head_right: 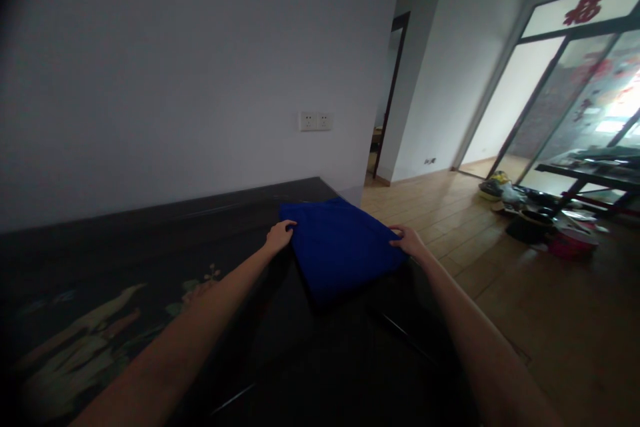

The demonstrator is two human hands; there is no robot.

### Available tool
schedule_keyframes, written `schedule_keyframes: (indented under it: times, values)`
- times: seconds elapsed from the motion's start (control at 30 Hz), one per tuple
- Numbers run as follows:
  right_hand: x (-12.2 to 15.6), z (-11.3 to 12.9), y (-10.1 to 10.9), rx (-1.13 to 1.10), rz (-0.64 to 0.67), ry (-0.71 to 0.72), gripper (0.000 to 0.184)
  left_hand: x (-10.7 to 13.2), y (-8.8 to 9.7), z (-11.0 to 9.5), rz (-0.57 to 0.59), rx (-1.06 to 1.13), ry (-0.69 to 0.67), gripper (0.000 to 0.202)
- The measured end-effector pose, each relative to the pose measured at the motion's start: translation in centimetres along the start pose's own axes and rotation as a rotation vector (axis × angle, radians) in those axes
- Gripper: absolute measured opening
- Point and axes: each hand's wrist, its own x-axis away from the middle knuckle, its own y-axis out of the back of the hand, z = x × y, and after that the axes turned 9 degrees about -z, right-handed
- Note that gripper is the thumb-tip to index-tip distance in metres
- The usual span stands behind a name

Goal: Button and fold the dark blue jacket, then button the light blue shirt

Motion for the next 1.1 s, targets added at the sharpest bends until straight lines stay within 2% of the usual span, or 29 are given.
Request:
schedule_keyframes:
  times: [0.07, 0.13, 0.23, 0.3, 0.37, 0.43, 0.5, 0.6, 0.7, 1.1]
  values:
    - [-0.1, -0.1, -0.3, 0.173, -0.077, 0.070, 0.048, 0.9, 0.7, -0.3, -0.012, -0.099, 0.018, 0.036]
    - [0.0, 0.1, -0.7, 0.309, -0.162, 0.111, 0.047, 2.3, 1.4, -0.9, -0.074, -0.227, -0.002, 0.040]
    - [0.7, 0.9, -1.7, 0.451, -0.242, 0.234, 0.050, 5.3, 2.0, -2.7, -0.135, -0.312, -0.177, 0.043]
    - [1.6, 1.5, -2.6, 0.565, -0.208, 0.342, 0.049, 8.0, 1.7, -4.2, -0.042, -0.275, -0.358, 0.043]
    - [2.5, 1.9, -3.6, 0.655, -0.106, 0.364, 0.051, 10.7, 1.1, -5.6, 0.123, -0.223, -0.514, 0.047]
    - [3.1, 2.0, -4.4, 0.718, -0.013, 0.323, 0.055, 13.0, 0.4, -6.5, 0.246, -0.197, -0.582, 0.059]
    - [3.5, 1.7, -4.8, 0.757, 0.053, 0.276, 0.058, 14.5, -0.1, -6.9, 0.303, -0.202, -0.603, 0.070]
    - [3.4, 1.2, -4.9, 0.764, 0.123, 0.238, 0.058, 15.3, -0.5, -6.9, 0.321, -0.233, -0.613, 0.077]
    - [3.0, 0.8, -4.8, 0.761, 0.148, 0.221, 0.059, 15.3, -0.9, -6.7, 0.293, -0.247, -0.603, 0.072]
    - [1.4, 0.0, -5.6, 0.796, 0.142, 0.285, 0.058, 15.3, -2.1, -7.0, 0.208, -0.273, -0.560, 0.065]
